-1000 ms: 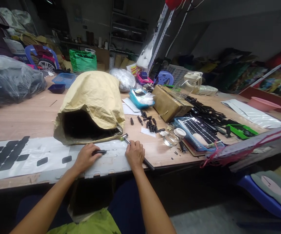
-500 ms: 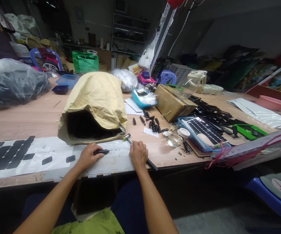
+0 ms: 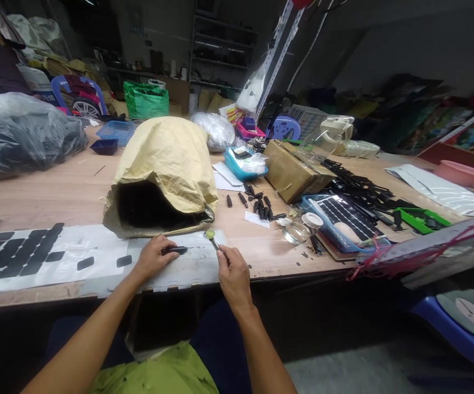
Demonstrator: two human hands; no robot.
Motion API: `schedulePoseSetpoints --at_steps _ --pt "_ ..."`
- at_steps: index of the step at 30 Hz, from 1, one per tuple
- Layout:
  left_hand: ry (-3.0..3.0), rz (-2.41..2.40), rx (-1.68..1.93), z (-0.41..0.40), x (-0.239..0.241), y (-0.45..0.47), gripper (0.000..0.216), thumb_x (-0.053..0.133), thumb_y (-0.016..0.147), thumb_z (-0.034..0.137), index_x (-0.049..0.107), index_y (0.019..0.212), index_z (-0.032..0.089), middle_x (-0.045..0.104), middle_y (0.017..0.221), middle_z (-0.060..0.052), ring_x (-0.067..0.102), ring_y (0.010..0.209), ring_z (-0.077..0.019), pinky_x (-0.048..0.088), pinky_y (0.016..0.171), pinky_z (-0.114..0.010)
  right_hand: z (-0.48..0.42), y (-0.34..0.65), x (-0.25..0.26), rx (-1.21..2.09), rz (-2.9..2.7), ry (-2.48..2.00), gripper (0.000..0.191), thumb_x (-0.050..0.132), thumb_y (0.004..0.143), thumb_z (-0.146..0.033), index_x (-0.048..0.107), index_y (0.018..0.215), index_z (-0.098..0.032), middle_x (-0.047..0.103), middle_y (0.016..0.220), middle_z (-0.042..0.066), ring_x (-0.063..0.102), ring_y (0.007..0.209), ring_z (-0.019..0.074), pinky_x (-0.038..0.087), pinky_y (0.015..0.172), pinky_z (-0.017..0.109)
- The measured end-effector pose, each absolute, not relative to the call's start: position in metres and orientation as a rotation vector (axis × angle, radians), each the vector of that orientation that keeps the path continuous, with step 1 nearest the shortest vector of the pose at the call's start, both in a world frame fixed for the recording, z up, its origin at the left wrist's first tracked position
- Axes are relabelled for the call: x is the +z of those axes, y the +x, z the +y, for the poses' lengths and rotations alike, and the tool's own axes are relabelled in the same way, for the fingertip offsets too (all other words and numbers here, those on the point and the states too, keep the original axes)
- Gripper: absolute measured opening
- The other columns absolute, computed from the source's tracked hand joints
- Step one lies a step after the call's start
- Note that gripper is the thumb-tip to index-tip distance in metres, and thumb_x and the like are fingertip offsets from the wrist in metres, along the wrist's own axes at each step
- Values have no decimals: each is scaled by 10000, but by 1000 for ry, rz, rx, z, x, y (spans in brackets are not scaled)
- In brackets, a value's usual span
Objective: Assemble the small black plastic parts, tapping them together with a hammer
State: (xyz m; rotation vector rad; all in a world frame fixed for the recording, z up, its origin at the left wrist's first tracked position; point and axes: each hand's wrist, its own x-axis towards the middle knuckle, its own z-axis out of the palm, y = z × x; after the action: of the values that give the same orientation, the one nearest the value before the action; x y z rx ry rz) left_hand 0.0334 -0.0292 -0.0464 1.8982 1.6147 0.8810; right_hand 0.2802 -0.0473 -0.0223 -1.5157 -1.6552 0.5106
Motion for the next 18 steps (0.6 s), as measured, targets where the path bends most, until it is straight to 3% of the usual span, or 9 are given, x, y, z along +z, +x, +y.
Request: schedulePoseSetpoints --at_steps 7,18 --pt "1908 1600 902 -28 -46 34 165 692 776 280 738 924 224 623 860 -28 570 873 -202 444 789 -333 -69 261 -32 537 -1751 -1447 334 456 945 -303 666 1195 -230 688 1064 75 627 968 187 498 876 322" --pt "1909 1575 925 -29 -47 33 171 705 778 259 745 939 217 612 850 -25 573 884 -195 439 795 -319 -67 238 -22 439 -1863 -1449 361 422 974 -281 645 1257 -257 642 919 45 615 836 153 490 800 251"
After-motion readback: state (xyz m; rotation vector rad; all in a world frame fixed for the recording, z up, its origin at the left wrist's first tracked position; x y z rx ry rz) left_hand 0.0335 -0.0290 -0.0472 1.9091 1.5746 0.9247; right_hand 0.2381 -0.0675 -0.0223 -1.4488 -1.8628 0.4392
